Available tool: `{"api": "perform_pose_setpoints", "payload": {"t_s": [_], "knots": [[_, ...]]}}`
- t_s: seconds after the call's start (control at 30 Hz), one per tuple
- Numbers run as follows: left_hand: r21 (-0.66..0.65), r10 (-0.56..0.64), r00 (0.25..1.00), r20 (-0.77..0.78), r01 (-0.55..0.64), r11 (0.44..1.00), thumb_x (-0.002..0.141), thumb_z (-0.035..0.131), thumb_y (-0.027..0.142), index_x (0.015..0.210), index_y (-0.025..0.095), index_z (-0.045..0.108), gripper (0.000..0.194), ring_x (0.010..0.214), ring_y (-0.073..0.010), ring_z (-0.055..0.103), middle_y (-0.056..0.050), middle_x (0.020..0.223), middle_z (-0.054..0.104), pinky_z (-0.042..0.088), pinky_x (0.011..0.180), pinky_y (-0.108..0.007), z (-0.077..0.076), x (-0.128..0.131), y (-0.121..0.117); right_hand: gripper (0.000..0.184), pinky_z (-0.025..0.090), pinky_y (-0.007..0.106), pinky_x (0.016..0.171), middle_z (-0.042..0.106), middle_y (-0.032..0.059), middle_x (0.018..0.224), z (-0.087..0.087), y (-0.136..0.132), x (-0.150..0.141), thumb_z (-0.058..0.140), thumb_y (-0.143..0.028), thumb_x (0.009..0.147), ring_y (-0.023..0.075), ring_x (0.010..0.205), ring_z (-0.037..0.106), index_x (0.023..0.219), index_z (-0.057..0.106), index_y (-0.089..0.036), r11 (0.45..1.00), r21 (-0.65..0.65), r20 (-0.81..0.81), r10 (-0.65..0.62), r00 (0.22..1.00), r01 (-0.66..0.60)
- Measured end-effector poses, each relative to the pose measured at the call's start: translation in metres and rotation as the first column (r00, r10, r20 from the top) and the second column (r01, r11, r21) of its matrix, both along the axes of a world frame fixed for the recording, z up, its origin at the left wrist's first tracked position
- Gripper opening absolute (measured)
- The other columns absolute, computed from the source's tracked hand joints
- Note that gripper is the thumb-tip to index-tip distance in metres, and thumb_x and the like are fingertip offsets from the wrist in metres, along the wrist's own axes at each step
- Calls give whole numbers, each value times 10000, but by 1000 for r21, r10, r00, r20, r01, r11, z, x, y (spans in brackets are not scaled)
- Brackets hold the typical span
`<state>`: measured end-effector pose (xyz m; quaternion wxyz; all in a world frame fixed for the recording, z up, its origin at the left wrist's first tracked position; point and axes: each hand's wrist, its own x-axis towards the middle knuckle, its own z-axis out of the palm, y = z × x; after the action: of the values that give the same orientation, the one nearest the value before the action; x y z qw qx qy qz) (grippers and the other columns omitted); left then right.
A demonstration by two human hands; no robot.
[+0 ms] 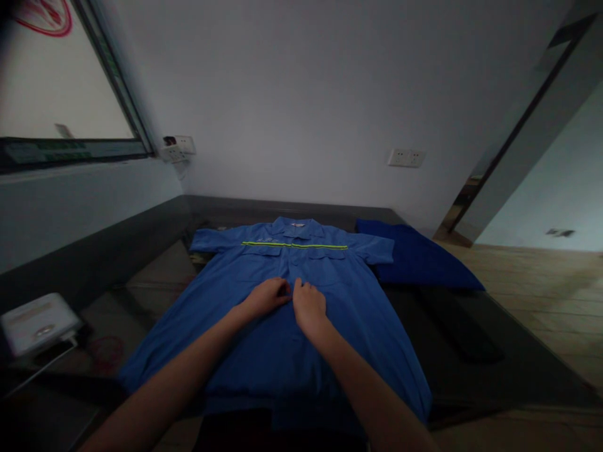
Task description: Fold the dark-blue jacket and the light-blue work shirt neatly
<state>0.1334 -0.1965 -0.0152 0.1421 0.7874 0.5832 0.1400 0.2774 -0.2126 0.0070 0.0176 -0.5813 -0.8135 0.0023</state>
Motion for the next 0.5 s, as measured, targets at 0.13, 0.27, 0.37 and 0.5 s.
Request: {"api": "perform_pose_setpoints", "payload": {"t_s": [0.13, 0.27, 0.37, 0.5], "knots": [[4, 3, 1000, 2, -3, 1000, 788, 601, 264, 882, 204, 631, 116, 859, -198, 616, -52, 914, 662, 456, 716, -247, 0, 2, -1, 345, 488, 328, 730, 635, 184, 1069, 3, -2, 5, 525, -50, 802, 277, 981, 619, 1138, 530, -126, 997, 5, 65, 71, 995, -71], [17, 10, 1000, 8, -10, 1000, 801, 583, 264, 856, 209, 626, 89, 840, -195, 617, -48, 892, 665, 451, 704, -250, 2, 4, -4, 319, 493, 336, 725, 643, 204, 1046, 5, -3, 3, 433, -29, 847, 278, 973, 626, 1133, 548, -114, 999, 13, 80, 38, 996, -40], [23, 22, 1000, 8, -22, 1000, 803, 593, 303, 843, 207, 618, 107, 816, -197, 619, -51, 885, 662, 446, 672, -252, 3, 5, -6, 334, 489, 320, 704, 660, 200, 1003, 4, -1, 3, 335, -23, 882, 257, 938, 648, 1106, 565, -118, 999, 37, 53, -6, 999, 4], [30, 30, 1000, 6, -30, 999, 813, 588, 321, 836, 206, 610, 119, 791, -196, 618, -51, 880, 654, 437, 642, -250, 4, 7, -7, 272, 470, 312, 690, 679, 176, 950, 0, 9, 10, 390, -67, 866, 248, 869, 666, 1036, 595, -126, 999, 33, -19, -10, 1000, 11]]}}
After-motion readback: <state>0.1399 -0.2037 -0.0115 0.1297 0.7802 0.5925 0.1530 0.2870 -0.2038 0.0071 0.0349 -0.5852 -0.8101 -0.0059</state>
